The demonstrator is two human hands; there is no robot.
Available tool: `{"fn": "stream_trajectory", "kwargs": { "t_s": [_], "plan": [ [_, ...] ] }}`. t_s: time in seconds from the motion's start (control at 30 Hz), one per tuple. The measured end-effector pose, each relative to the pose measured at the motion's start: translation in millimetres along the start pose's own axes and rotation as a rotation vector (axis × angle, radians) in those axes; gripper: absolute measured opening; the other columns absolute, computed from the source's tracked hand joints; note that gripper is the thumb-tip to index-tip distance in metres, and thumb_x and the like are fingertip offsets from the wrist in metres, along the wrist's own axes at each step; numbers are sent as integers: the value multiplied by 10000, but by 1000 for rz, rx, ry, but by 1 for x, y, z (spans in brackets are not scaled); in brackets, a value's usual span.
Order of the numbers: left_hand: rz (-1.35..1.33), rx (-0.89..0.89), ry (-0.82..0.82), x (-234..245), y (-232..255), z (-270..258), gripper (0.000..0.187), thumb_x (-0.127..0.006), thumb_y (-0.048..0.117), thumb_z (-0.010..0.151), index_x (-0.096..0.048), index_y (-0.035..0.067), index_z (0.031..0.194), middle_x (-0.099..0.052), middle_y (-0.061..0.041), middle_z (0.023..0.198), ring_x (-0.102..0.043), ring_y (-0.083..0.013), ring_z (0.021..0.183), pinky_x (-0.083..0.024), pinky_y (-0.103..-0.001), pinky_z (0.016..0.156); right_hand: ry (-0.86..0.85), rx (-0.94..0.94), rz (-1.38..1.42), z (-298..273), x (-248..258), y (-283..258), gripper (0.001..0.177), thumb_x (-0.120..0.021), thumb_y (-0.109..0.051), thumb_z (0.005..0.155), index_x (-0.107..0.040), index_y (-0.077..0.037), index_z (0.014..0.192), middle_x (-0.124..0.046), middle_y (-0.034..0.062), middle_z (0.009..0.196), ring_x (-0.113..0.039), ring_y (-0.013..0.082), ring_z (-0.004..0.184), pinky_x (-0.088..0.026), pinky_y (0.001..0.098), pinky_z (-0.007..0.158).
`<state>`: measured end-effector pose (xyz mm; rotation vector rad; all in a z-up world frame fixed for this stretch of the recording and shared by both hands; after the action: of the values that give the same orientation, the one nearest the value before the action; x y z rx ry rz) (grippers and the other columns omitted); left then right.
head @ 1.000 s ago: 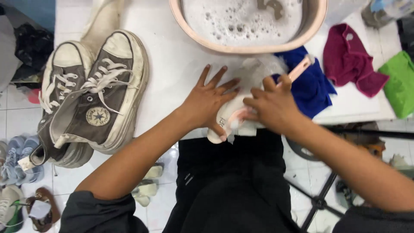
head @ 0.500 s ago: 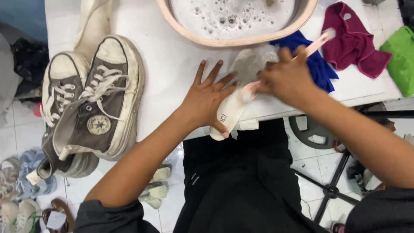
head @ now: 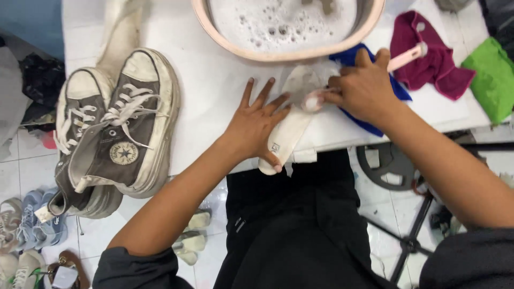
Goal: The person scrubs a white shoe insole with a pink brush on a white table, then rinses it in a basin of soapy water. They continue scrubbing the insole on the table and briefly handle a pair of black canvas sneakers nearby.
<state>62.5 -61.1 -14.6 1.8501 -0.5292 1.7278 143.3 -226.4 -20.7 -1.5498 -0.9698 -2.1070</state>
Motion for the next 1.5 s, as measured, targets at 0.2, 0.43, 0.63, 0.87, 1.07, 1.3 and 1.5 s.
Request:
{"fn": "stream_trajectory", "kwargs": {
  "t_s": [0.2,0.43,0.63,0.87,1.07,1.3,1.5],
  "plan": [
    [-128,-6,37,14,5,-27,1237,-799,854,508,-516,127,1468,-462,-120,1561,-231,-377,1532,-60,-619,1248,-194,-165,112,0,-13,28,496,-555,-706,981,-765,-257,971,-753,-5,969,-580,270,1095,-273,532,993],
    [-106,7,-20,0,5,-42,1162,-774,867,530,-550,172,1434,-442,-105,1574,-225,-369,1535,-55,-664,1234,-227,-174,140,15,-11,26,386,-595,-624,1001,-768,-280,1036,-748,8,926,-607,273,1059,-242,568,1012],
    [-107,79,45,0,5,-30,1172,-692,905,598,-532,126,1458,-430,-133,1588,-243,-378,1532,-64,-672,1228,-27,-11,82,13,48,-22,438,-496,-699,972,-678,-302,937,-646,2,858,-538,251,1003,-232,534,958],
    [-174,109,-26,3,8,-33,1301,-666,955,539,-482,97,1500,-397,-147,1611,-215,-398,1537,-19,-684,1220,-29,77,-11,13,16,-43,456,-480,-714,963,-727,-331,958,-676,-5,817,-536,224,1024,-263,528,968],
    [-123,94,-51,0,9,-31,1298,-716,915,542,-453,105,1523,-389,-131,1622,-211,-387,1542,-6,-672,1225,-28,245,45,8,26,-74,452,-464,-700,920,-760,-359,947,-707,4,837,-552,254,1044,-319,538,960],
    [-89,96,-40,5,14,-33,1278,-732,886,555,-466,80,1511,-393,-144,1618,-210,-402,1540,1,-689,1216,-9,141,44,8,11,-53,435,-519,-722,888,-740,-350,933,-697,3,808,-553,268,1042,-308,554,943],
    [-146,220,26,-2,26,-39,1186,-781,742,616,-436,38,1506,-398,-211,1535,-293,-419,1452,-109,-685,1174,-93,-159,-7,9,29,8,515,-466,-731,982,-749,-301,994,-707,15,818,-592,256,982,-329,497,898]
  ]
}}
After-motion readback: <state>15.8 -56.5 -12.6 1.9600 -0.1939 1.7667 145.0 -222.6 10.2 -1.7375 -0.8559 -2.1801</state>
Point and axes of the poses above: each hand's wrist, its own z-axis towards the middle knuckle, its own x-axis out of the back of the hand, y = z × x, the point moved 9 cm from there along z, towards the middle knuckle
